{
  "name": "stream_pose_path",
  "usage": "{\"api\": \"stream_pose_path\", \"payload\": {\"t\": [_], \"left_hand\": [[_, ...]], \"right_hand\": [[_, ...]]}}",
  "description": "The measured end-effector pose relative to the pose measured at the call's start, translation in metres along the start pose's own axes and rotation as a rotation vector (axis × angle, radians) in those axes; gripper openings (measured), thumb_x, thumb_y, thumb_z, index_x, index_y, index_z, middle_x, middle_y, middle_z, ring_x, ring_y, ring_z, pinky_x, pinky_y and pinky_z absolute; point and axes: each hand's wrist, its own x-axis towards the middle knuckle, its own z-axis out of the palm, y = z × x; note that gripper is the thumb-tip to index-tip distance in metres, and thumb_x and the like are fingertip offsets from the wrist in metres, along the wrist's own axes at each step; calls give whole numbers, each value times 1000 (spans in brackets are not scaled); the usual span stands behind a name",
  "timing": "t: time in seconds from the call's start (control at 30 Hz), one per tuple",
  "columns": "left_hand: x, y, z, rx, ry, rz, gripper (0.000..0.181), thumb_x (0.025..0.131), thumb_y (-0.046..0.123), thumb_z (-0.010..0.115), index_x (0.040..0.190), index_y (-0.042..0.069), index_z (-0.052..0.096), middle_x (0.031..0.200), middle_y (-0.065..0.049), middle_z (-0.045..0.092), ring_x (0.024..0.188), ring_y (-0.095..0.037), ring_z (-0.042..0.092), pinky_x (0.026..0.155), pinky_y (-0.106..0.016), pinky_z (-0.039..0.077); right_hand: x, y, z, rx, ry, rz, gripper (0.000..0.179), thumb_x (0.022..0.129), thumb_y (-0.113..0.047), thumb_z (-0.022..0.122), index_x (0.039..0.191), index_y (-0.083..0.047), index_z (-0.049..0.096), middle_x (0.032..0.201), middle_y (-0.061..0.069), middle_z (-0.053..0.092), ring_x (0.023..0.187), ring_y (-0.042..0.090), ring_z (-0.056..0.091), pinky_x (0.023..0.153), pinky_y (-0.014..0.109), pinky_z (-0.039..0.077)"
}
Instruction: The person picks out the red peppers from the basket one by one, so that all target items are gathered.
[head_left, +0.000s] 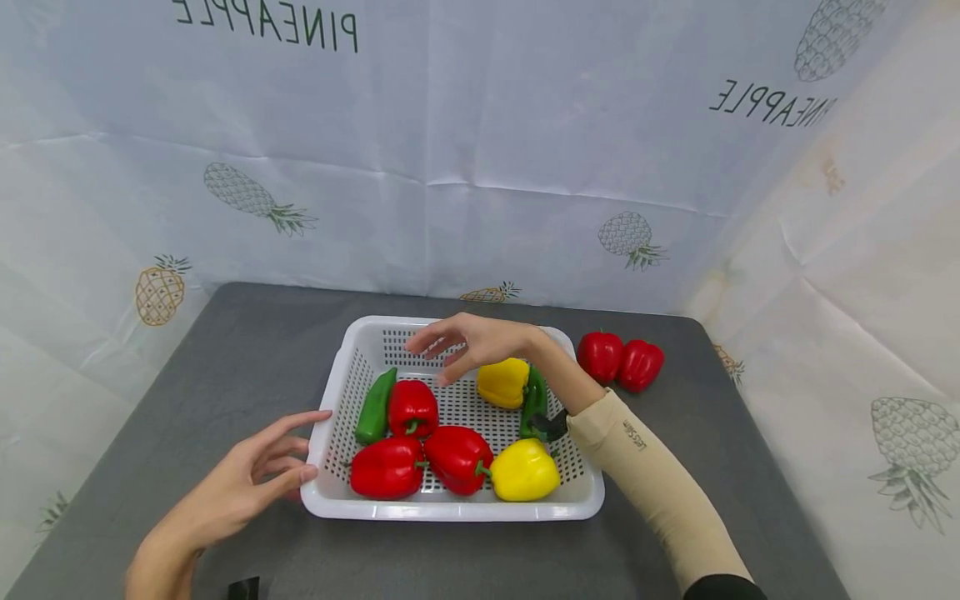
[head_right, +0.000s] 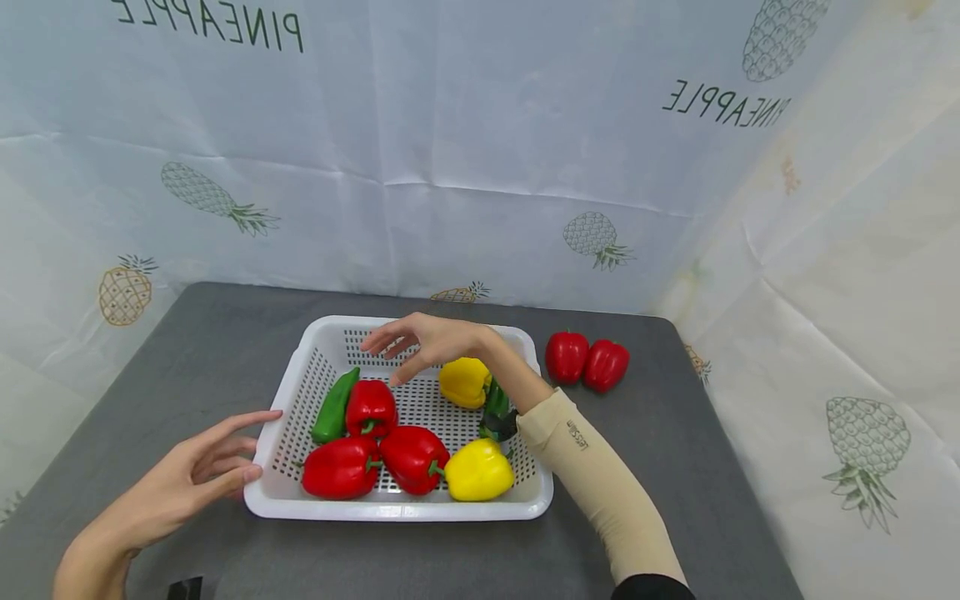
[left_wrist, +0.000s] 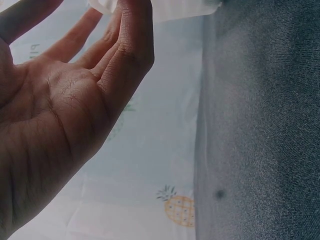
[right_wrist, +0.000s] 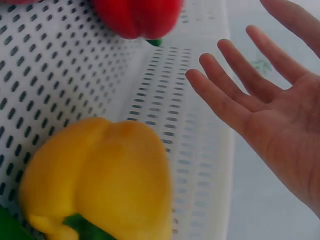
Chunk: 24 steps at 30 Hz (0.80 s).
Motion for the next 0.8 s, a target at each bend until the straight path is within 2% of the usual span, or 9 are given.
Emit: {"api": "stream_pose_path", "payload": {"t": [0.17,0.3,0.43,0.5,0.67,0.8], "left_hand": [[0,0,0,3,2,-17,73,104,14,72,166,5,36,140,-29,63,103,-4,73,77,-29,67],[0,-1,0,0,2,-12,72,104,14,72,166,5,36,140,-29,64,103,-4,73,77,-29,67],[0,-2,0,-3,2,10,71,104,11,72,166,5,37,137,-28,66,101,-3,72,75,-30,67],[0,-2,0,-2,4,16,71,103,10,72,165,4,37,136,-28,67,100,-2,72,75,-31,67],[0,-2,0,15,7,3,72,103,12,72,166,5,37,138,-28,66,102,-3,72,76,-30,67],[0,-1,1,27,13,-7,73,103,13,73,166,5,37,139,-28,65,103,-3,72,76,-29,67]], "right_hand": [[11,6,4,-37,-56,60,70,95,-11,77,159,0,48,165,25,48,150,47,51,116,43,56],[19,11,9,-34,-97,124,72,95,-13,79,159,-1,48,165,21,50,149,40,53,113,35,58],[25,16,15,-35,-135,163,74,93,-15,80,160,-5,49,164,14,52,148,33,54,115,38,57],[27,18,17,-42,-147,157,75,92,-15,80,160,-6,49,163,13,54,148,29,54,119,42,54],[30,20,19,-62,-163,152,77,90,-14,82,160,-7,49,159,12,56,147,23,53,123,51,50],[32,19,20,-76,-176,181,78,90,-15,83,160,-9,49,160,11,56,148,21,51,123,50,50]]}}
